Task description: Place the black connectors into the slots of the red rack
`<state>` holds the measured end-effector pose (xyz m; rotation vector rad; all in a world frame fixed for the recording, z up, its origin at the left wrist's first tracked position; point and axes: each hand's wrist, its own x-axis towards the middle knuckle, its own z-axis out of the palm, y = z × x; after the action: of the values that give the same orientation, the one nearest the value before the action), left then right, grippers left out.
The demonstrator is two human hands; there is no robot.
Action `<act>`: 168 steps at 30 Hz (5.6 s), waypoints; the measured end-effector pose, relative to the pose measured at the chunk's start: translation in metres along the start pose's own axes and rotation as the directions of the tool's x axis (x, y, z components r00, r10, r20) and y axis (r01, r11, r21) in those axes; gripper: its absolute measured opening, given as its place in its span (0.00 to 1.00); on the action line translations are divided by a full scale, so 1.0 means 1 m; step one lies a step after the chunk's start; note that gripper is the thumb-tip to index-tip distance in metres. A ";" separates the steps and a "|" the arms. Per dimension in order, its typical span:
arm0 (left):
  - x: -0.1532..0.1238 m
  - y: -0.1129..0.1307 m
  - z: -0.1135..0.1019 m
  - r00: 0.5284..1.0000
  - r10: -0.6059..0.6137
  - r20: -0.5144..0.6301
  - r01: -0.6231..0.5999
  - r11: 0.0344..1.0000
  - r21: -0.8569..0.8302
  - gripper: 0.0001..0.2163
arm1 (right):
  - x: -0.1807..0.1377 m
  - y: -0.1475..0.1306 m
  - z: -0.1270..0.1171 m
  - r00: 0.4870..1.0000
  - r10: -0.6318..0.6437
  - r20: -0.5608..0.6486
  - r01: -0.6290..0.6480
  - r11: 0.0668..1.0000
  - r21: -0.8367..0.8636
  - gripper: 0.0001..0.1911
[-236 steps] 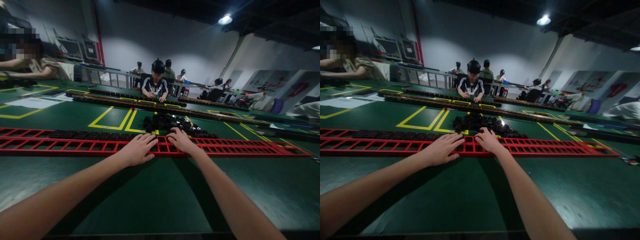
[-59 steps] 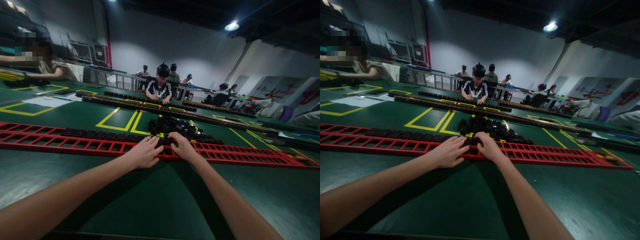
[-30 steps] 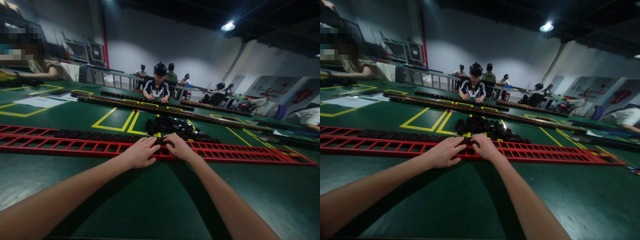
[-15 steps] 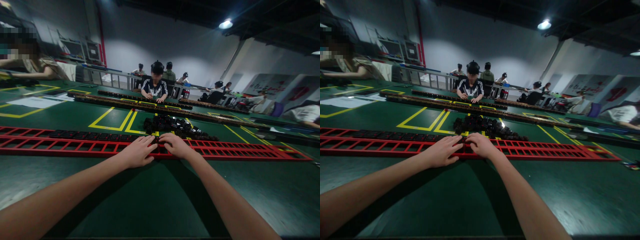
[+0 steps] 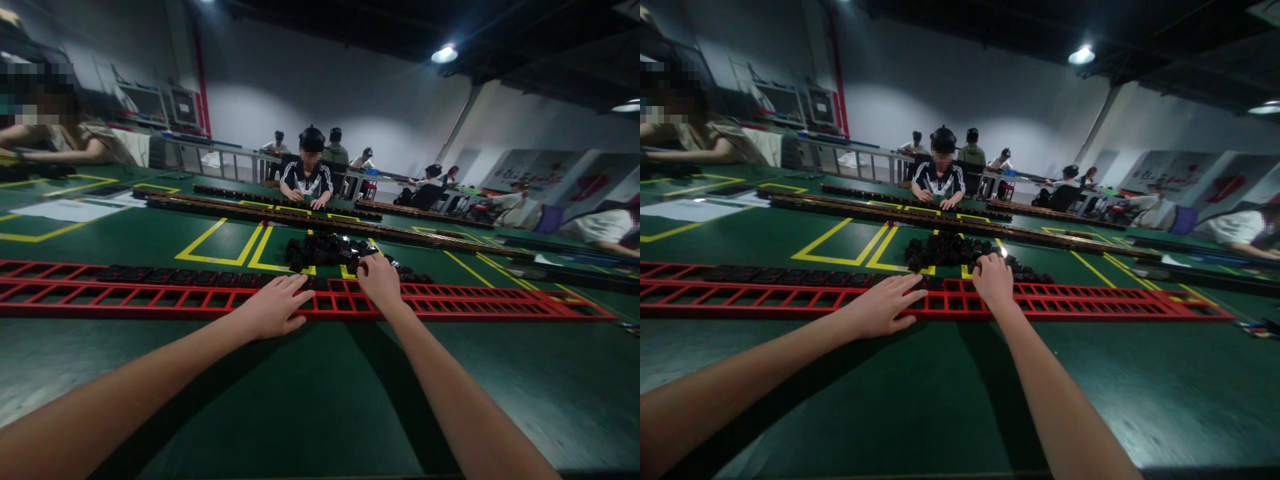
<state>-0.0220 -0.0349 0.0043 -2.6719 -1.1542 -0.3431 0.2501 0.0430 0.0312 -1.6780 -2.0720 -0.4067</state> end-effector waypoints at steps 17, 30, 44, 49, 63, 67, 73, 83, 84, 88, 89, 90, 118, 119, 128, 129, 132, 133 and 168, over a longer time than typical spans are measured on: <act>0.001 0.002 -0.005 0.998 -0.014 0.058 0.014 1.000 0.009 0.25 | 0.005 0.007 0.005 0.941 0.170 0.293 -0.187 0.982 0.030 0.09; 0.000 0.000 -0.002 0.999 -0.012 0.047 0.012 1.000 0.003 0.25 | 0.005 0.016 0.018 0.986 0.044 0.162 -0.088 0.956 0.280 0.12; 0.000 0.001 -0.002 0.999 -0.018 0.035 0.019 1.000 -0.013 0.25 | 0.002 0.007 0.014 0.986 -0.157 -0.050 0.161 0.859 0.485 0.12; -0.001 0.001 0.000 1.000 -0.009 0.016 0.009 1.000 -0.012 0.25 | -0.002 -0.005 0.008 0.965 -0.263 -0.004 0.219 0.796 0.564 0.13; -0.001 0.001 0.001 1.000 0.000 0.000 0.000 1.000 0.001 0.25 | -0.007 -0.011 0.005 0.914 -0.403 0.051 0.299 0.752 0.587 0.12; -0.001 0.001 0.001 1.000 -0.003 0.005 0.003 1.000 0.002 0.25 | -0.007 -0.010 0.006 0.907 -0.417 0.053 0.317 0.762 0.565 0.12; -0.001 0.000 0.001 1.000 0.000 -0.010 0.000 1.000 -0.016 0.25 | -0.007 -0.010 0.008 0.896 -0.429 0.119 0.318 0.803 0.503 0.13; 0.000 0.000 0.001 1.000 -0.002 0.004 0.002 1.000 -0.011 0.25 | -0.006 -0.009 0.010 0.893 -0.427 0.144 0.318 0.822 0.472 0.12; 0.000 0.000 0.001 1.000 -0.003 0.005 0.003 1.000 -0.009 0.25 | -0.006 -0.009 0.011 0.893 -0.427 0.144 0.316 0.821 0.475 0.13; -0.001 0.001 0.000 1.000 -0.013 0.011 0.013 1.000 -0.008 0.25 | -0.005 -0.008 0.011 0.883 -0.446 0.148 0.319 0.800 0.509 0.13; -0.001 0.001 0.000 1.000 -0.013 0.014 0.013 1.000 -0.007 0.25 | -0.005 -0.007 0.011 0.875 -0.460 0.153 0.325 0.791 0.519 0.13; -0.001 0.001 0.000 1.000 -0.012 0.015 0.012 1.000 -0.006 0.25 | -0.005 -0.006 0.010 0.865 -0.475 0.161 0.332 0.783 0.527 0.14; 0.000 0.001 -0.002 1.000 -0.004 0.025 0.004 1.000 0.001 0.25 | -0.003 -0.006 0.008 0.853 -0.491 0.175 0.314 0.752 0.580 0.15; 0.000 0.001 -0.002 1.000 -0.004 0.021 0.003 1.000 0.003 0.25 | -0.002 -0.005 0.010 0.871 -0.473 0.131 0.310 0.738 0.599 0.15; 0.000 0.002 -0.004 1.000 -0.006 0.029 0.006 1.000 -0.001 0.25 | 0.005 0.016 0.028 0.982 -0.172 -0.081 0.190 0.880 0.436 0.12; 0.000 0.002 -0.004 1.000 -0.006 0.029 0.006 1.000 -0.002 0.25 | 0.005 0.016 0.028 0.981 -0.183 -0.058 0.191 0.887 0.421 0.11; 0.000 0.003 -0.004 1.000 -0.006 0.024 0.006 1.000 -0.003 0.25 | 0.003 0.011 0.025 0.963 -0.265 0.044 0.229 0.897 0.377 0.10; 0.000 0.002 -0.004 1.000 -0.005 0.023 0.005 1.000 -0.003 0.25 | 0.002 0.008 0.023 0.956 -0.284 0.080 0.239 0.904 0.355 0.10; -0.001 0.001 -0.001 1.000 -0.004 0.018 0.004 1.000 0.011 0.25 | 0.002 0.001 0.019 0.964 -0.209 0.165 0.187 0.972 0.139 0.23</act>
<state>-0.0218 -0.0362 0.0050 -2.6682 -1.1636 -0.3135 0.2478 0.0547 0.0158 -1.4890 -2.3561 -0.1907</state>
